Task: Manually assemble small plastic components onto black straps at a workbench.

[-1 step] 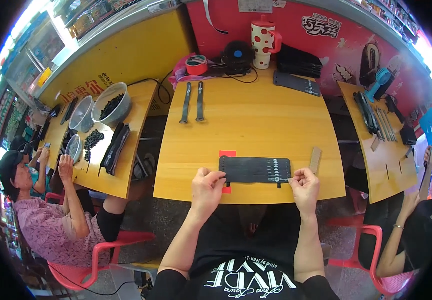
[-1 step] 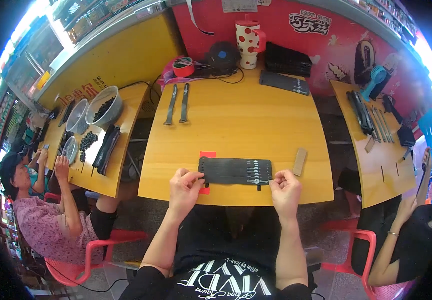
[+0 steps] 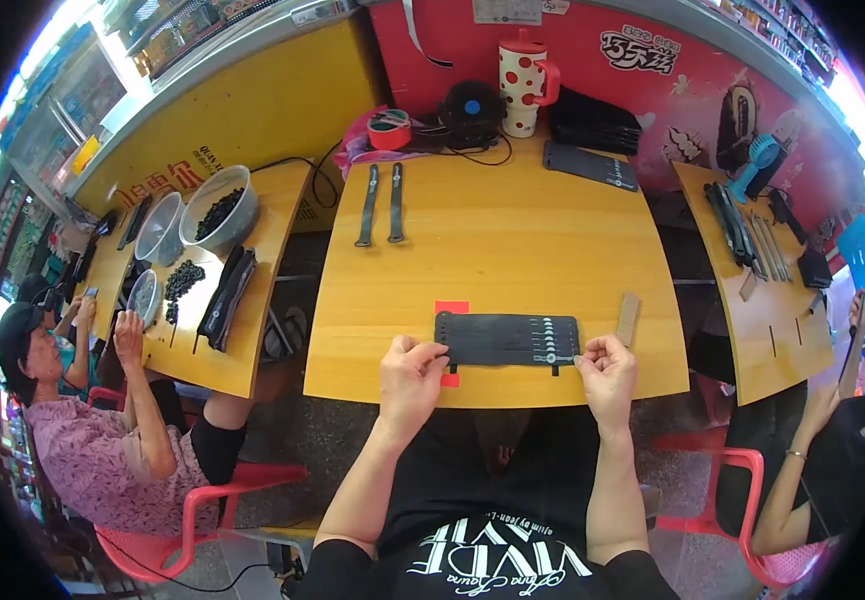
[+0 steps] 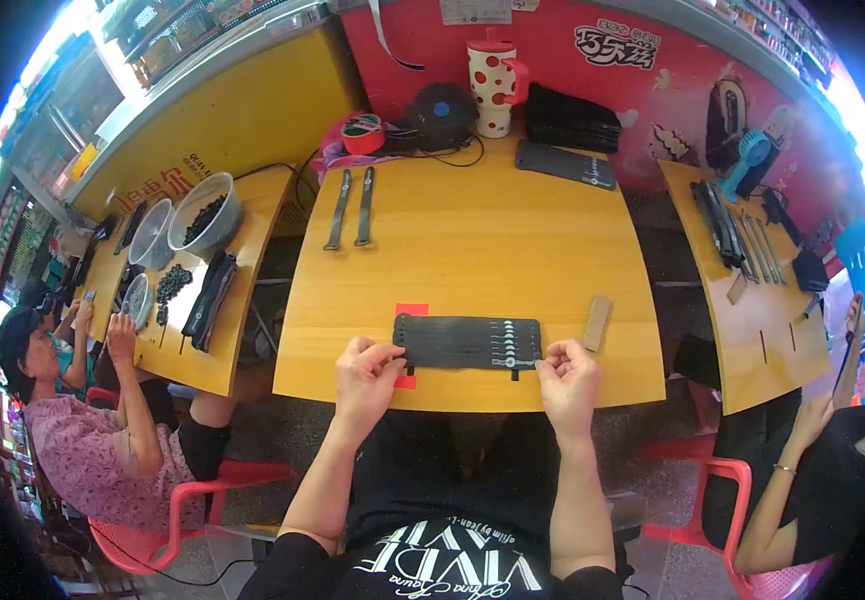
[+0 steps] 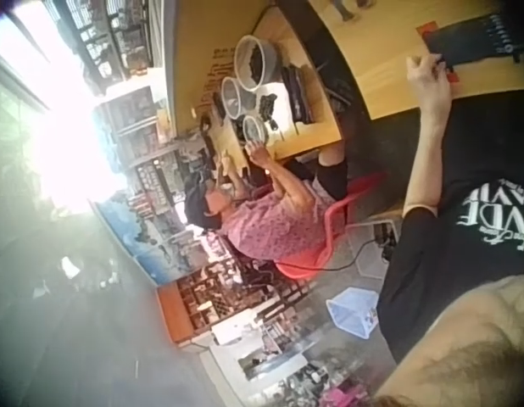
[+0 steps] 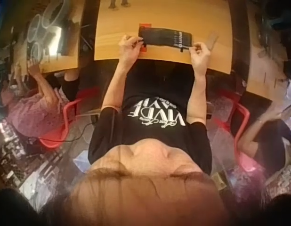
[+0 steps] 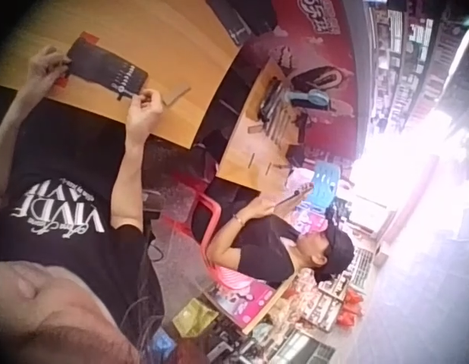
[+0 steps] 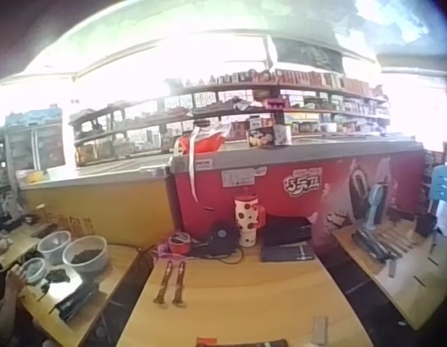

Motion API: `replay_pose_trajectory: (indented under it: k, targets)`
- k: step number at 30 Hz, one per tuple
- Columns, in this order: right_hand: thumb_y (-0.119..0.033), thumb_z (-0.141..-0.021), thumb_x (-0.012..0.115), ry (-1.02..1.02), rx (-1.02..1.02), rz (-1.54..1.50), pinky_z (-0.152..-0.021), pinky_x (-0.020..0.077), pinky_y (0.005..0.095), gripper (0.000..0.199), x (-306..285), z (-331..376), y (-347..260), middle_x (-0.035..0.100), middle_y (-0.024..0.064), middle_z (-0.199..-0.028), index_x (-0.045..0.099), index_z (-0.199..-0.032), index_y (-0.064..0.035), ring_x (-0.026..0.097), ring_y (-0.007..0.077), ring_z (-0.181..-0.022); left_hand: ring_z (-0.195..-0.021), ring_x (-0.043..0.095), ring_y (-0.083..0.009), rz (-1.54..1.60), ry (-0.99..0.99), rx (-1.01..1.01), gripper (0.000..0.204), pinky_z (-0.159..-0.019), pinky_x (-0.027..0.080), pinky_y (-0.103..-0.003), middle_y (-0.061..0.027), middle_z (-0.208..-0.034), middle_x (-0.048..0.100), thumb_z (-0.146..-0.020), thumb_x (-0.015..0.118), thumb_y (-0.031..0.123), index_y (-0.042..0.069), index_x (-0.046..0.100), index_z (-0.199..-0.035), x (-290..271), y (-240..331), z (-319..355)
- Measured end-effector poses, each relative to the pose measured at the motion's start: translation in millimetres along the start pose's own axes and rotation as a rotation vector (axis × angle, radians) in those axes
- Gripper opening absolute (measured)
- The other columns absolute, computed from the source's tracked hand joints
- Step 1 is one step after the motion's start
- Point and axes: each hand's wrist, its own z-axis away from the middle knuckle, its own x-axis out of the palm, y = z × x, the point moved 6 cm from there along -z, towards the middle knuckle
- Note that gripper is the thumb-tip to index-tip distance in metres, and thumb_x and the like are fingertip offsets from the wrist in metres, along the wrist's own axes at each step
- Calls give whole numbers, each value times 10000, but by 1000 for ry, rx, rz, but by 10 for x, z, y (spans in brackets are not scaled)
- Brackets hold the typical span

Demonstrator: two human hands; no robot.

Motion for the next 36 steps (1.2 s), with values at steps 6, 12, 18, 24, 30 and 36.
replay_pose_trajectory:
  k: [6,12,18,24,30,36]
  targets:
    - [94,-749,661,8,-1,24,-516,392,194,155,0,15,-23,541,-2,-697,581,-857,17,472,25,-570,-592,564,-172,-55,-38,41,129,-542,454,-284,-96,-742,557,-741,717,-21,13,715,-865,-16,-7,-28]
    - [10,-768,647,41,-717,469,-712,513,415,247,277,562,-621,629,193,-981,627,-1013,28,625,360,-848,-1024,578,-315,-377,-126,357,391,-852,439,-404,-164,-1113,590,-767,703,65,6,622,-1145,16,639,255]
    - [-325,-835,633,-240,-747,725,-933,378,403,518,708,765,-642,539,162,-1313,581,-1232,4,503,275,-1212,-1444,168,-354,-680,-492,331,773,-1107,129,-515,-171,-1544,242,-890,506,546,-15,379,-1407,265,504,316]
    - [-483,-923,504,-216,-728,821,-939,351,416,571,466,688,-469,537,160,-1320,585,-1206,6,495,292,-1215,-1445,159,-359,-801,-536,304,969,-1105,140,-526,-192,-1551,210,-839,406,718,-65,348,-1406,233,291,332]
    - [-480,-951,460,-113,-655,959,-944,331,444,553,139,538,-302,546,123,-1329,620,-1172,1,475,312,-1235,-1449,154,-354,-786,-571,295,974,-1097,146,-544,-167,-1566,188,-827,415,729,-48,357,-1412,237,220,313]
    - [-405,-941,519,-142,-607,906,-941,336,446,457,98,458,-447,568,107,-1303,641,-1153,-19,487,315,-1218,-1445,134,-387,-870,-568,322,950,-1107,126,-522,-195,-1556,197,-848,334,739,-24,369,-1413,177,172,269]
